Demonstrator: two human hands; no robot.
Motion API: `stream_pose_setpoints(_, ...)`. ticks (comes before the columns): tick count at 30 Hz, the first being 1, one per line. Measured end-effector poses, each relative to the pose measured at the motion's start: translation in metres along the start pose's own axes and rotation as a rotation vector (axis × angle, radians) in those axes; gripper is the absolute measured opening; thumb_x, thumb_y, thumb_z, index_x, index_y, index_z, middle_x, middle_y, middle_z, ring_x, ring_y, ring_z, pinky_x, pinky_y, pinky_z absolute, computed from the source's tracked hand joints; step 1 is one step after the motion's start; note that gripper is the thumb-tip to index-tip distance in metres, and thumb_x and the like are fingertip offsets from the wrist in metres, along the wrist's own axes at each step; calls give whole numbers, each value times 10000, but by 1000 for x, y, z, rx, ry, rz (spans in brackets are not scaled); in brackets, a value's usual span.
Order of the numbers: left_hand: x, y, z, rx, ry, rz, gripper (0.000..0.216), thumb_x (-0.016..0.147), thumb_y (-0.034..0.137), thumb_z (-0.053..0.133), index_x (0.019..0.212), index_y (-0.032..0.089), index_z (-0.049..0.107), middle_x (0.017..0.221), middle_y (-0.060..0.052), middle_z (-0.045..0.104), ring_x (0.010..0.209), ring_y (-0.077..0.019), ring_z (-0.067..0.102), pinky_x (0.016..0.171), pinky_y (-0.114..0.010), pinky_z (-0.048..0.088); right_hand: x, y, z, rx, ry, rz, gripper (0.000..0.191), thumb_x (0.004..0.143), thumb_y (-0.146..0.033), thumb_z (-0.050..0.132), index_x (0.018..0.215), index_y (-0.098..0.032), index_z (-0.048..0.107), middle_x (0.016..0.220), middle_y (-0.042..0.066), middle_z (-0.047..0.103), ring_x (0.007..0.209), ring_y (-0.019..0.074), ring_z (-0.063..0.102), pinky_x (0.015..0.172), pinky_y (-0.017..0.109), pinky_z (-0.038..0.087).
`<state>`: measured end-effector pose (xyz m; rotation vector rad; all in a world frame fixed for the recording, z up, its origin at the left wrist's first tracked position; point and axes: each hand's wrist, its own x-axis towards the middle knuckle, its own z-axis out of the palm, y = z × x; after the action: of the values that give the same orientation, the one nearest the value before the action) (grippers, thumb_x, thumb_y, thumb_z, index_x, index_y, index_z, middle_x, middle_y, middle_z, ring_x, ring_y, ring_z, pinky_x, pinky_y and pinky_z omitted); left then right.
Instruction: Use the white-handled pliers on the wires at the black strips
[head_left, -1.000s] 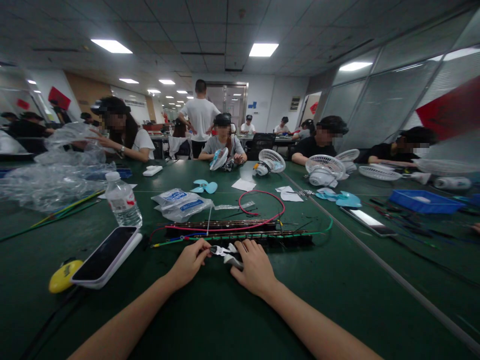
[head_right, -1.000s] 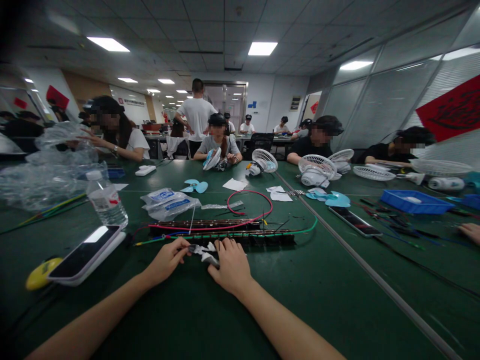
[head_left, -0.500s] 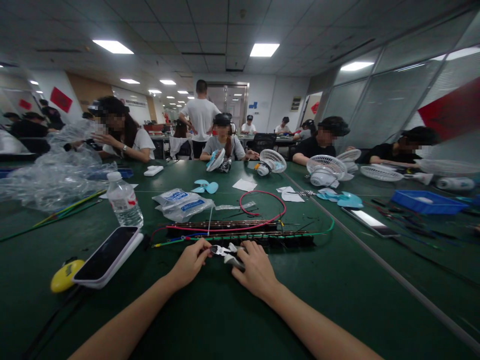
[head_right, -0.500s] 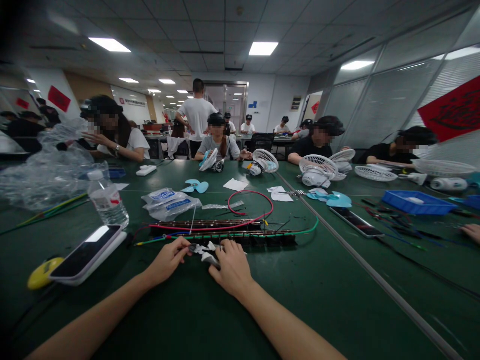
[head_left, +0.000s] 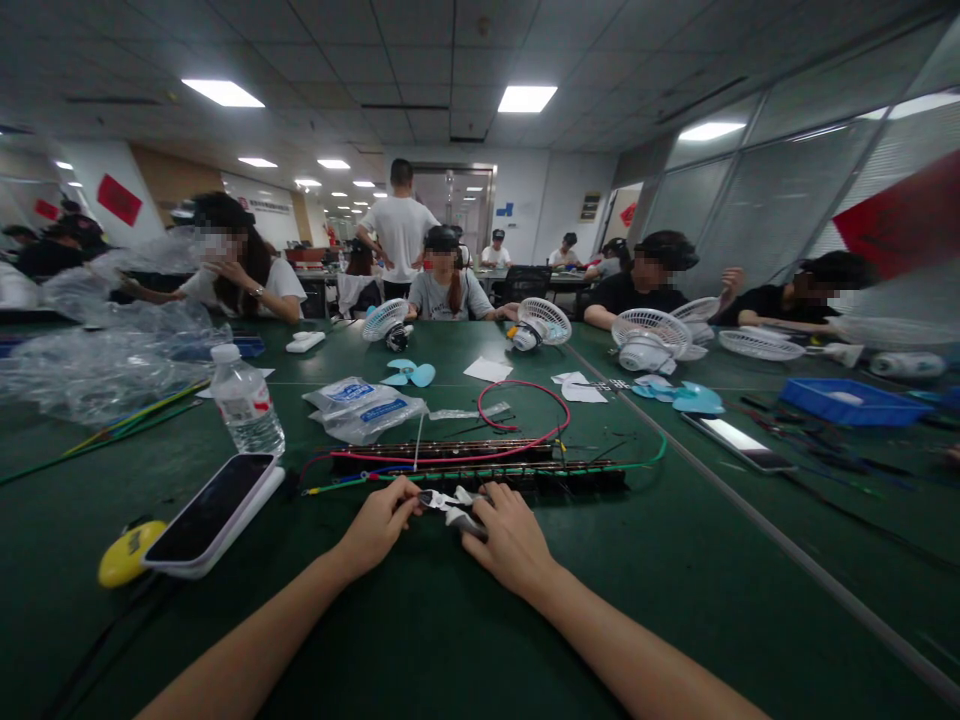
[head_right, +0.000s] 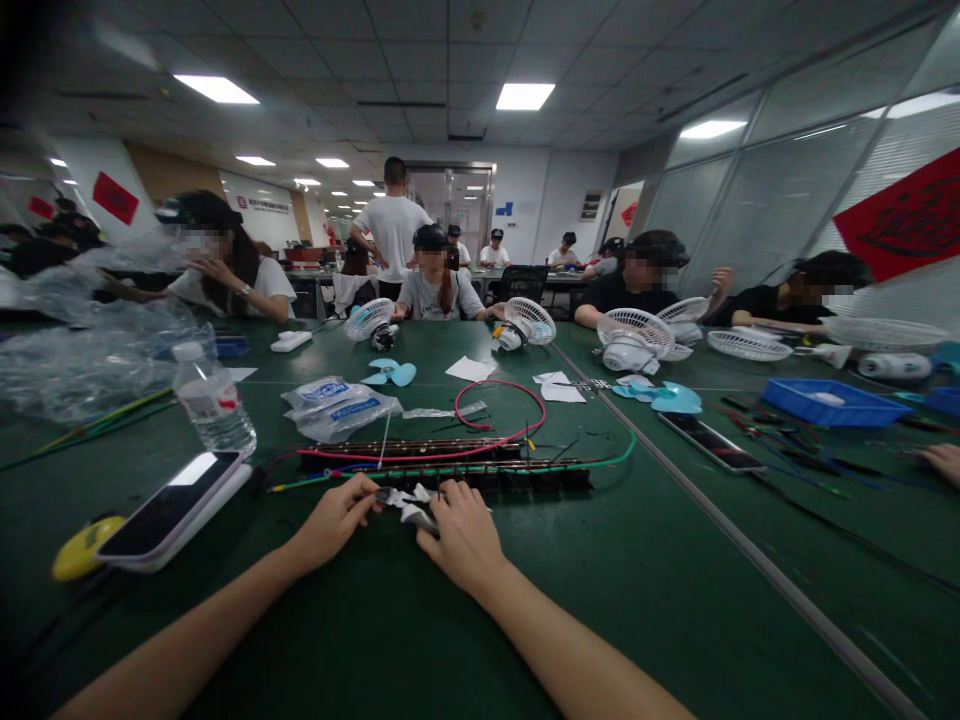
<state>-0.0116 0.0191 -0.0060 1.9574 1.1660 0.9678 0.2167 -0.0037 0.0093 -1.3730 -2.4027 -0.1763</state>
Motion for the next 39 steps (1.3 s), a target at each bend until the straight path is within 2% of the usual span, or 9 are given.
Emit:
stream_pose_setpoints(9,0,1,1,-9,-8,-2,177,898,288,446,911,169,576,796,-40,647,647,-159,592,585,-262,482,0,-1,-1,-28,-41,43,216,788,-377,569,851,-183,643,979,84,615,882,209,563,776,315,425)
stream_pose_setpoints(19,0,1,1,-4,-20,-1,174,896,272,440,914,168,579,799,-40,637,684,-167,602,584,-261,497,-1,-3,-2,-98,-72,41,248,815,-397,536,857,-188,664,937,82,649,873,208,587,732,291,435)
stream_pose_setpoints(25,2,-4,1,8,-11,13,173,896,284,441,898,172,574,793,-37,640,656,-161,596,582,-263,497,-1,-4,0,-108,-66,35,260,819,-391,537,874,-173,668,953,89,658,888,215,593,744,295,439)
stream_pose_setpoints(39,1,2,0,-3,0,7,180,888,300,450,886,179,584,791,-38,646,662,-166,607,585,-261,500,-2,-3,2,-132,-39,24,252,831,-389,528,850,-177,663,960,92,646,867,206,579,741,298,433)
